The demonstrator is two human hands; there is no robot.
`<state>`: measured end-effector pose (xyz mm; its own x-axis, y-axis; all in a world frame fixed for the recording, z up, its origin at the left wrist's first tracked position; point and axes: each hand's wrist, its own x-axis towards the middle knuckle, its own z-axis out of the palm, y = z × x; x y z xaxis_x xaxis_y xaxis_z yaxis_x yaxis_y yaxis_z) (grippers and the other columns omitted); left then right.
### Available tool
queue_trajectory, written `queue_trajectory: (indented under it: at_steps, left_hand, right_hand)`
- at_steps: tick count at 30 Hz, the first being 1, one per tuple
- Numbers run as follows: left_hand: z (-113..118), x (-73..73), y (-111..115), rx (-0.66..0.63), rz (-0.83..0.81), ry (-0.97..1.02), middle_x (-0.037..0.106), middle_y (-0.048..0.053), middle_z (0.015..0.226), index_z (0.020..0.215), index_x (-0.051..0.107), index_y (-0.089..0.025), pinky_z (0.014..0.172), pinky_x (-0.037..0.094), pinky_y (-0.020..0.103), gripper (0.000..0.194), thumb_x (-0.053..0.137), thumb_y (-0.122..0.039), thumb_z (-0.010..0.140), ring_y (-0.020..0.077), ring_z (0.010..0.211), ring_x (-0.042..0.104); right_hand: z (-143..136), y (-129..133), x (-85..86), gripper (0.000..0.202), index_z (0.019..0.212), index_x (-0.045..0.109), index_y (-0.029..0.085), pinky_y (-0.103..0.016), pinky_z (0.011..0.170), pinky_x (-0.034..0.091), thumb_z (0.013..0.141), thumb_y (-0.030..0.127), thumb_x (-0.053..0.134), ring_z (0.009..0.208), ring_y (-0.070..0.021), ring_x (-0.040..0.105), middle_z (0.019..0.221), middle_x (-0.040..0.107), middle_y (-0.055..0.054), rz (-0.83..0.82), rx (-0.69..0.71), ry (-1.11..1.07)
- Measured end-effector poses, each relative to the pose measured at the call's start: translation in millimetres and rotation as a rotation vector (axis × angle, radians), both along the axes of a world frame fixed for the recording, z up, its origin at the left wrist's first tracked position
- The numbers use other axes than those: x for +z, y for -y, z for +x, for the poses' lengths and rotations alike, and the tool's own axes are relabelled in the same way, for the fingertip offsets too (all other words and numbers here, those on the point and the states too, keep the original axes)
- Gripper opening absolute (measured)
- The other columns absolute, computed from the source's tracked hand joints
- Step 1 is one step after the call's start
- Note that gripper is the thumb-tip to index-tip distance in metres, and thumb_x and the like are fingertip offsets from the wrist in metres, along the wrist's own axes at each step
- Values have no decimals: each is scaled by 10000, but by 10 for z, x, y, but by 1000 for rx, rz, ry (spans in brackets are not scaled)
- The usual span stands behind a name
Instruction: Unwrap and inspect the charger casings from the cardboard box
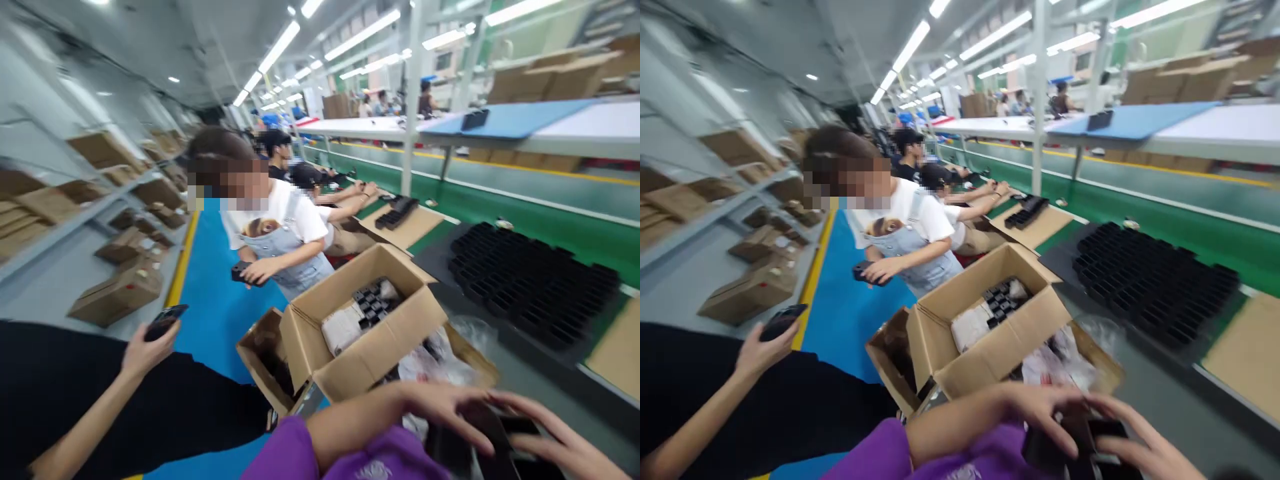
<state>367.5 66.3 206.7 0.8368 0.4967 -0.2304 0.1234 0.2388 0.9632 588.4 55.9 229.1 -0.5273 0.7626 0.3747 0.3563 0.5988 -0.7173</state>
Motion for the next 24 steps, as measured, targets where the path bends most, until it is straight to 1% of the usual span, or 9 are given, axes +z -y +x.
queue_trajectory:
  at_steps: [2, 4, 5, 7, 11, 15, 19, 21, 24]
  left_hand:
    - [-160, 226, 3, -2, 49, -8, 606, 133, 1358, 1400, 565, -172, 1161, 401, 524, 1071, 838, -737, 532, 405, 1369, 529]
    - [-267, 347, -60, -39, 100, -101, 569, 137, 1447, 1415, 550, -195, 1223, 328, 504, 1068, 871, -690, 525, 381, 1406, 495]
    - [-296, 366, -108, -58, 149, -150, 558, 141, 1468, 1409, 552, -194, 1244, 289, 508, 1077, 899, -657, 500, 382, 1428, 470]
    - [-310, 346, -188, -148, 214, -206, 555, 133, 1479, 1389, 561, -207, 1251, 274, 512, 1084, 939, -599, 452, 378, 1445, 446]
    - [-287, 233, -157, -292, 192, -256, 656, 104, 1352, 1303, 622, -220, 1125, 462, 452, 939, 918, -594, 495, 341, 1284, 610]
    - [-258, 135, -61, -378, 88, -270, 679, 108, 1288, 1273, 625, -211, 1045, 527, 430, 904, 907, -590, 502, 328, 1211, 651]
    - [-194, 103, -73, -414, 34, -213, 667, 98, 1246, 1236, 612, -198, 1026, 526, 420, 808, 884, -557, 565, 303, 1165, 651]
    - [-164, 116, -80, -406, 19, -172, 669, 70, 1158, 1169, 613, -201, 972, 539, 395, 734, 881, -539, 575, 278, 1086, 656]
    - [-143, 155, -57, -378, -15, -174, 651, 35, 1065, 1105, 578, -208, 890, 540, 361, 695, 890, -518, 566, 249, 997, 646]
  right_hand:
    - [3, 16, 110, 236, 985, 773, 375, -469, 975, 602, 815, 475, 643, 1236, -318, 667, 1356, 650, -70, -75, 51, 24]
    - [12, -71, 220, 321, 1111, 757, 268, -494, 1121, 489, 845, 422, 667, 1396, -322, 545, 1478, 556, -147, -162, 420, 33]
    - [13, -151, 253, 372, 1159, 745, 239, -502, 1145, 456, 826, 404, 718, 1432, -323, 504, 1504, 526, -167, -177, 558, 44]
    - [3, -315, 249, 431, 1205, 729, 213, -510, 1187, 393, 816, 396, 768, 1466, -311, 454, 1539, 486, -177, -218, 690, 30]
    - [-95, -353, 25, 413, 1159, 752, 215, -487, 1223, 325, 793, 396, 814, 1500, -293, 399, 1560, 463, -151, -325, 781, -59]
    - [-168, -107, -178, 407, 1152, 745, 207, -458, 1202, 367, 788, 368, 827, 1514, -293, 384, 1582, 440, -144, -444, 759, -129]
    - [-77, 97, -101, 522, 1305, 641, 202, -446, 1224, 347, 823, 324, 797, 1512, -273, 380, 1601, 394, -156, -480, 662, -130]
    - [3, 226, 16, 585, 1358, 578, 200, -414, 1177, 422, 829, 325, 795, 1431, -247, 458, 1516, 454, -155, -500, 504, -105]
    - [102, 473, 163, 546, 1290, 567, 216, -311, 913, 586, 818, 347, 809, 1132, -185, 589, 1268, 536, -97, -602, 173, -74]
